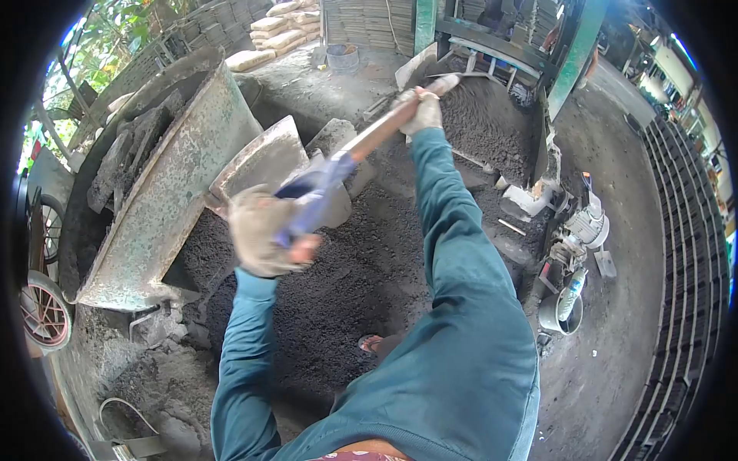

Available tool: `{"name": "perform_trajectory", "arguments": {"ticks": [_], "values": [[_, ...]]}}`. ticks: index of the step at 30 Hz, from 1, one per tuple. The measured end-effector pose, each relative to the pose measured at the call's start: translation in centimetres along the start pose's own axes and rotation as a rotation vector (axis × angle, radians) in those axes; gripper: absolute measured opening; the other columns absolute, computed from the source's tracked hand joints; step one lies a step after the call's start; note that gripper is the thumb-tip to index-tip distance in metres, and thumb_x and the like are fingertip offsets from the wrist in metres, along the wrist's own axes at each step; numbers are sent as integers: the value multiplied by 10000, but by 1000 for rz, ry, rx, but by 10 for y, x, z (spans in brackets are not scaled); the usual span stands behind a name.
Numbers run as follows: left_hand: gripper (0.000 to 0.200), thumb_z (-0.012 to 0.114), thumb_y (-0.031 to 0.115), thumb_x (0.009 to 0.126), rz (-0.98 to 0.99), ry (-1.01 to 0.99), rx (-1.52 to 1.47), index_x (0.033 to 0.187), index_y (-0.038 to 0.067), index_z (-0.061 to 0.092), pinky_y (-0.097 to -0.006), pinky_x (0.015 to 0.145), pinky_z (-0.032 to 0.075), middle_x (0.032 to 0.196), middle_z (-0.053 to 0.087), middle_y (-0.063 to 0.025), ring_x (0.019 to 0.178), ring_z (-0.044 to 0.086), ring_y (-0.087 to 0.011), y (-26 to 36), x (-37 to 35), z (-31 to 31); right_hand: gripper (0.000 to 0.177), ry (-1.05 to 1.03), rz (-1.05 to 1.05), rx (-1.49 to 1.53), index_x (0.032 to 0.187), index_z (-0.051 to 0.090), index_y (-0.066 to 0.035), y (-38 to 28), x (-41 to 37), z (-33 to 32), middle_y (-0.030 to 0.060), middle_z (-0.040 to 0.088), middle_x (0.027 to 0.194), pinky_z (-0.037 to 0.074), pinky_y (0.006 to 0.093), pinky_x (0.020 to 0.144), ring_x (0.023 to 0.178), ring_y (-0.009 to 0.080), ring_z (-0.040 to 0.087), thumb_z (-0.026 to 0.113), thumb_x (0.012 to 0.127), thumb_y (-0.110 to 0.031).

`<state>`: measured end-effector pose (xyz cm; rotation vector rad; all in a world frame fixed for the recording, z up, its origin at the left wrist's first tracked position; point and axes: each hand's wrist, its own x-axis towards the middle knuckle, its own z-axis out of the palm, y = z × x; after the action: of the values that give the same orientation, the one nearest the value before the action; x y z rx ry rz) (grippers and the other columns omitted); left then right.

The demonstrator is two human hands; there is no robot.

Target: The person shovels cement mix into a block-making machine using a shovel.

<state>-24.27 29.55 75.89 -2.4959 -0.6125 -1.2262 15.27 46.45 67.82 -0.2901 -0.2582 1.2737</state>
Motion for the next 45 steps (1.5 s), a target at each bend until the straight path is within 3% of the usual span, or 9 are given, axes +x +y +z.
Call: {"name": "perform_trajectory", "arguments": {"ticks": [4, 12, 22, 30, 33, 36, 37, 38, 45], "values": [[377, 682, 527, 688, -79, -481, -81, 777, 161, 675, -511, 965, 429, 694, 578, -30, 755, 614, -255, 71, -44, 45, 241, 99, -17, -337, 737, 513, -151, -31, -38, -65, 32, 527, 627, 491, 381, 552, 543, 224, 525, 597, 905, -302], [314, 765, 330, 680, -794, -356, -248, 887, 110, 677, -507, 1000, 434, 990, 651, -78, 1052, 593, -305, 210, -307, -4, 140, -174, 264, -307, 841, 521, -136, 87, -242, -55, 7, 543, 722, 509, 408, 687, 676, 198, 574, 636, 890, -199], [578, 751, 111, 853, -1347, 1057, 43, 1378, 82, 510, -375, 1044, 440, 1395, 550, -162, 1243, 545, -251, 412, -332, -186, 224, 234, 923, -296, 820, 537, -71, 220, -431, -88, 71, 546, 730, 511, 485, 843, 737, 267, 563, 473, 967, -227], [230, 716, 323, 907, -2028, 1457, -1195, 1009, 140, 622, -294, 619, 467, 752, 601, 23, 690, 586, -118, 463, -374, -7, 209, 587, 1651, -232, 908, 599, -30, 224, -491, -173, 89, 663, 803, 591, 376, 662, 686, 207, 659, 587, 836, -226], [308, 743, 417, 846, -1581, 2052, -1741, 851, 172, 556, -415, 598, 507, 634, 545, 11, 584, 566, -213, 447, -379, 52, 275, 418, 1899, -447, 1028, 578, 0, 181, -596, -125, 119, 652, 851, 584, 368, 638, 715, 213, 659, 589, 886, -235], [120, 616, 235, 853, -1024, 2688, -1135, 823, 159, 528, -477, 534, 489, 643, 546, -32, 557, 552, -239, 458, -408, 42, 486, -436, 2093, -642, 1312, 484, 24, 121, -583, -89, 168, 605, 994, 590, 451, 739, 871, 295, 659, 549, 995, -337], [117, 570, 248, 844, -1185, 2771, -986, 761, 194, 506, -461, 539, 461, 591, 484, -17, 499, 478, -226, 464, -436, 42, 575, -715, 1822, -957, 1435, 396, -3, 90, -554, -83, 162, 561, 1033, 545, 529, 896, 971, 354, 619, 509, 1020, -385], [118, 566, 263, 843, -1260, 2753, -925, 760, 198, 511, -451, 524, 458, 581, 473, -10, 478, 466, -223, 480, -455, 43, 700, -311, 2009, -412, 1439, 379, 16, 69, -524, -91, 154, 543, 1081, 481, 568, 1010, 1066, 370, 580, 571, 971, -466], [212, 688, 331, 899, -2050, 2644, -336, 846, 184, 544, -483, 524, 514, 668, 534, -32, 519, 549, -255, 553, -492, 177, 733, -954, 1432, -1105, 1391, 446, -26, -70, -429, -145, 95, 661, 976, 567, 383, 789, 835, 220, 674, 804, 787, -235]]}}
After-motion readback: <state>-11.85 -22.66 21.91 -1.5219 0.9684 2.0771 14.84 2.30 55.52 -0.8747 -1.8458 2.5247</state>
